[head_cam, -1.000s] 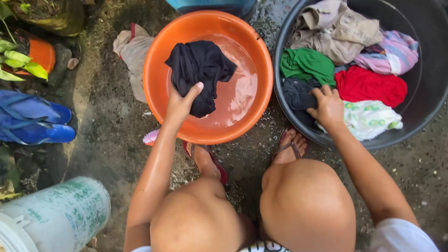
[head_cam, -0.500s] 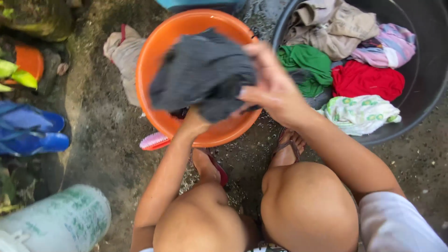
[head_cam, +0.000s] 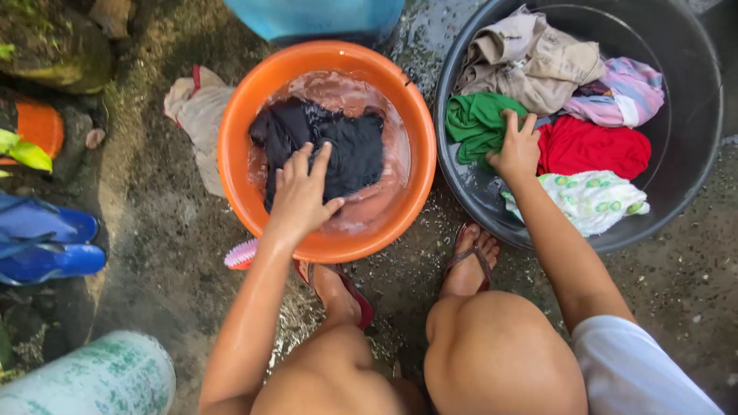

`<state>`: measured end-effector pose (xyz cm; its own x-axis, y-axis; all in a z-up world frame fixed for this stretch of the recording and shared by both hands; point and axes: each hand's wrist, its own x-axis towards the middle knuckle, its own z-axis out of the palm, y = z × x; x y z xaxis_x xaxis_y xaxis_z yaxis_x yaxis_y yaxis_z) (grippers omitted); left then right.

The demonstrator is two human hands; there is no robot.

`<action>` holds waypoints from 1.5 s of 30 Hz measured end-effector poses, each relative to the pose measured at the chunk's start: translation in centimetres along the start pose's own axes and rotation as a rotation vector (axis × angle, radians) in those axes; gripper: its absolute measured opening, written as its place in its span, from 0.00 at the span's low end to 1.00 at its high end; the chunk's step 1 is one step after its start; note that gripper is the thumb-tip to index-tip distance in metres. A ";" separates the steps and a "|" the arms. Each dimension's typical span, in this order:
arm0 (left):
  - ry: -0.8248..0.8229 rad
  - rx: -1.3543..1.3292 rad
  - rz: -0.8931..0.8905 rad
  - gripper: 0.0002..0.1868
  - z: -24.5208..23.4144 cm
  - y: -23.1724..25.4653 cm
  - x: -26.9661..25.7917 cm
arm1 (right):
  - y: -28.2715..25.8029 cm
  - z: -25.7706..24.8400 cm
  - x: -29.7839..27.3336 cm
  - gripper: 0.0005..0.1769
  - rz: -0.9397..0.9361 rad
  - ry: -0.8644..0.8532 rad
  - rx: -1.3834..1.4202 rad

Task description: Hand-washing clothes in basins with water and detergent.

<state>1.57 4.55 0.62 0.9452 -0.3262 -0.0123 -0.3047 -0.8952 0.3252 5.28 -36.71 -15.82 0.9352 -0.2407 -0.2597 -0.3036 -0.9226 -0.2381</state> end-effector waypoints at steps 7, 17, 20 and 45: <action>-0.266 -0.300 -0.150 0.32 3.7 0.6 -1.1 | 0.1 -3.7 -0.8 0.26 -0.332 0.187 0.063; -0.277 0.600 0.294 0.20 13.5 -9.0 2.5 | -12.2 -16.1 -13.0 0.11 -0.633 0.247 0.482; -0.072 0.489 0.180 0.16 15.0 -13.4 1.3 | -16.4 -15.9 -12.4 0.13 -0.841 0.123 0.580; -0.526 0.025 0.598 0.49 7.9 14.0 9.3 | 4.9 -6.9 -12.5 0.40 -0.161 0.307 0.121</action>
<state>5.19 -13.38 -2.39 0.4432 -0.8484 -0.2893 -0.7513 -0.5277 0.3963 -6.70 -40.30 -7.32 0.9783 -0.1917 0.0789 -0.1503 -0.9179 -0.3672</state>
